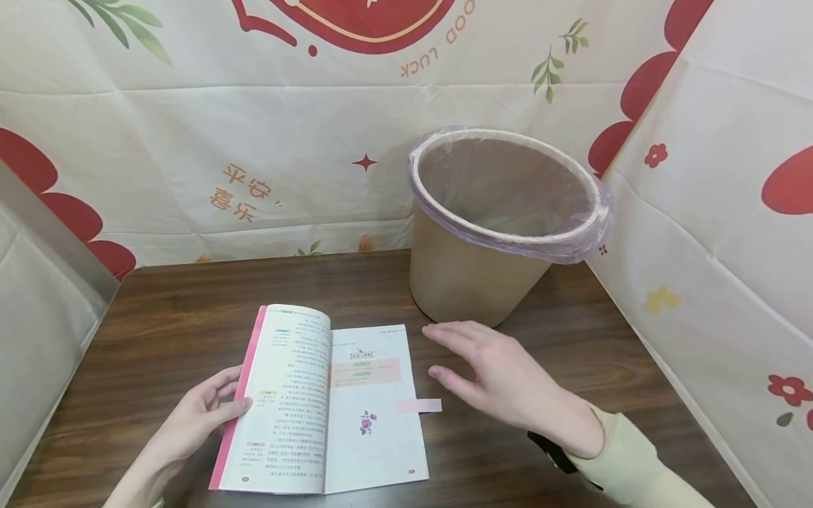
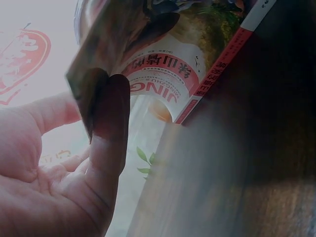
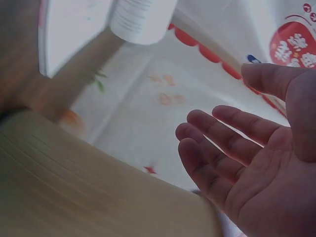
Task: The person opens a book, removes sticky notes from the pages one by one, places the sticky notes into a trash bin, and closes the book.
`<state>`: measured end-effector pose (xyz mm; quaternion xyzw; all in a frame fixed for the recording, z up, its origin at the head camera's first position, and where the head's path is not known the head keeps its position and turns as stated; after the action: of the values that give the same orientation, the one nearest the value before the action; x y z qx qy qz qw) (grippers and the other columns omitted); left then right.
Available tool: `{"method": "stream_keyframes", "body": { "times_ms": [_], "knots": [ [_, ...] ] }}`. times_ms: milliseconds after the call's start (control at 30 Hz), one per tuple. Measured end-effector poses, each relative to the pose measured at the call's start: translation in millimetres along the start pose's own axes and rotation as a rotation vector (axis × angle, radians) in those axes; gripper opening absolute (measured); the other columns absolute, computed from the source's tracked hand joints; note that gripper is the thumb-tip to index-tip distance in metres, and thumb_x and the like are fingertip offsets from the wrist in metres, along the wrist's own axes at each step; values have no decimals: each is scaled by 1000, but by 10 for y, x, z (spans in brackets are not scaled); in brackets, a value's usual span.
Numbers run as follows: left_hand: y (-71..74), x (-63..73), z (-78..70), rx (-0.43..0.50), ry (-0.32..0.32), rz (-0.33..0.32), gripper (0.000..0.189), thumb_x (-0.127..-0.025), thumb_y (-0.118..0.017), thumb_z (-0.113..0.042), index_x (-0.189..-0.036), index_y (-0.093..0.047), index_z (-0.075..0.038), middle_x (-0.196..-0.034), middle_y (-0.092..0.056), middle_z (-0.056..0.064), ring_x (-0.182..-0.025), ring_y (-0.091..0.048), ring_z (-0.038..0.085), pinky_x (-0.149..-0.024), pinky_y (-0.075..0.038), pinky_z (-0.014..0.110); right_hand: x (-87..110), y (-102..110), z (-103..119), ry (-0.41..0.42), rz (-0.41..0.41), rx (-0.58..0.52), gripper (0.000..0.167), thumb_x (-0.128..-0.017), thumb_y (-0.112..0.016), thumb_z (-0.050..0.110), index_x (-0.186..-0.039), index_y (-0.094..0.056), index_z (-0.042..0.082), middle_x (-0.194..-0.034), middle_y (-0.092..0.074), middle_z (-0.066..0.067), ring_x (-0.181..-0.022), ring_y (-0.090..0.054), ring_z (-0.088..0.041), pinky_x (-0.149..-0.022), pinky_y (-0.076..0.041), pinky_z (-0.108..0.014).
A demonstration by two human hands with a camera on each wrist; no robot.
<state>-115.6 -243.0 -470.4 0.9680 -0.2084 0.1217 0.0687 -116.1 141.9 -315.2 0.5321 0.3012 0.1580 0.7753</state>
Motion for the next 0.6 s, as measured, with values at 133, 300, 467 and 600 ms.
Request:
{"method": "stream_keyframes", "body": {
  "times_ms": [133,300,467,600],
  "knots": [
    [-4,0,-4,-1,1,-3,66,-107,-56,-11,-157,-21,14,-113,-74,-22,-94,-79,11,-75,-65,35,50,-250,-55,-54,51,-17,48,-95,-78,29,-138,-68,11,-135,-73,-2,-125,-70,-20,-101,-59,-42],
    [-7,5,-14,-3,-16,1,64,-107,-56,-10,-156,-23,15,-114,-74,-21,-94,-79,11,-75,-65,35,97,-503,-131,-87,94,-31,45,-97,-75,28,-138,-68,10,-136,-73,-4,-125,-70,-21,-101,-59,-43],
    [-2,3,-12,-6,-15,-5,64,-107,-56,-10,-156,-23,15,-114,-74,-21,-94,-79,11,-75,-65,35,144,-690,-202,-112,123,-46,44,-97,-75,27,-137,-68,9,-135,-73,-4,-126,-70,-22,-102,-58,-44],
    [0,7,-4,-4,-14,-6,63,-107,-56,-10,-155,-23,15,-114,-74,-21,-94,-79,11,-74,-65,35,182,-843,-226,-125,160,-57,45,-97,-75,29,-136,-68,9,-135,-73,-4,-126,-69,-21,-102,-58,-43]
  ]
}}
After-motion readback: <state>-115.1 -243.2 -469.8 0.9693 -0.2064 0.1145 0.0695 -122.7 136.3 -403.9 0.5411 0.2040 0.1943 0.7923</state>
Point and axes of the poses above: each hand's wrist, its own x-axis away from the middle knuckle, its own y-axis out of the back of the hand, z = x × y, the point moved 6 cm from there along -x, towards the middle knuckle
